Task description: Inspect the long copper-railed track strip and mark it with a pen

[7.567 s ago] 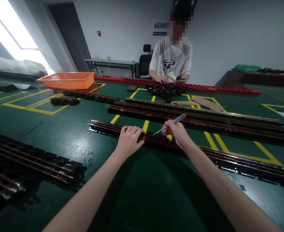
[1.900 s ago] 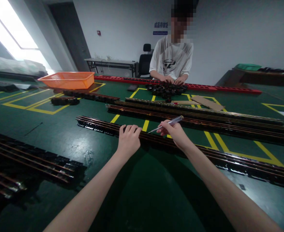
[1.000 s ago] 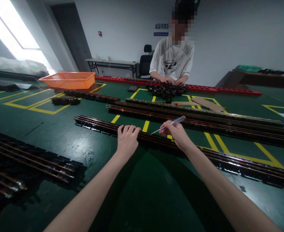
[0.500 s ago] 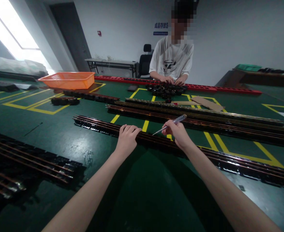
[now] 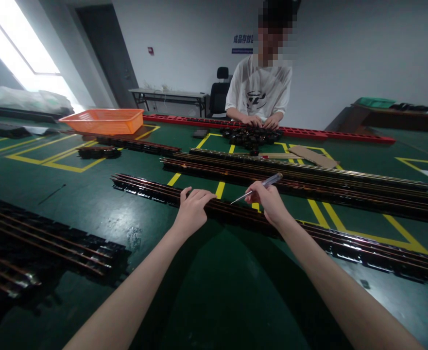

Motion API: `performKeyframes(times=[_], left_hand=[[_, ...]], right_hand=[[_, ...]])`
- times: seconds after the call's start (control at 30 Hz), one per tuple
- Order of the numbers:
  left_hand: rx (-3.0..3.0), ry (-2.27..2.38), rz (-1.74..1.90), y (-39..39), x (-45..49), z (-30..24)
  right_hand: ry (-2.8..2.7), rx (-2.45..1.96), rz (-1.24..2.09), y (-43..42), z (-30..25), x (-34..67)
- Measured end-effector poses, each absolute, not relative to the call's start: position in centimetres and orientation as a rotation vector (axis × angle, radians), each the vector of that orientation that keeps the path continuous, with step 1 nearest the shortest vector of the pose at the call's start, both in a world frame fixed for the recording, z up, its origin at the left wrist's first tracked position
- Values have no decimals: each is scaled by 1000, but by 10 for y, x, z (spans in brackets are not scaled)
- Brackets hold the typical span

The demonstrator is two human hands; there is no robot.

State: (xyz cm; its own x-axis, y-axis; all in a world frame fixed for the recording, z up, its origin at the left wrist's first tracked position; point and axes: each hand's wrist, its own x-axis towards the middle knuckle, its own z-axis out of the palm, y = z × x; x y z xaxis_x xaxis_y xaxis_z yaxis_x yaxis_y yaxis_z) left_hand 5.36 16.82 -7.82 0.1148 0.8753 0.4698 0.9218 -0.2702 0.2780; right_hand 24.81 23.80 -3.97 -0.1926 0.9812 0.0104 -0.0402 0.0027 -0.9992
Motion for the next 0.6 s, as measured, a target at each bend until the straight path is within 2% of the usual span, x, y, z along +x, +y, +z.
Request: performKeyframes(times=[0.6], left_hand=[[-2318, -1856, -841, 167, 55, -75]], right_hand=[[-1215, -1093, 1358, 240, -40, 250]])
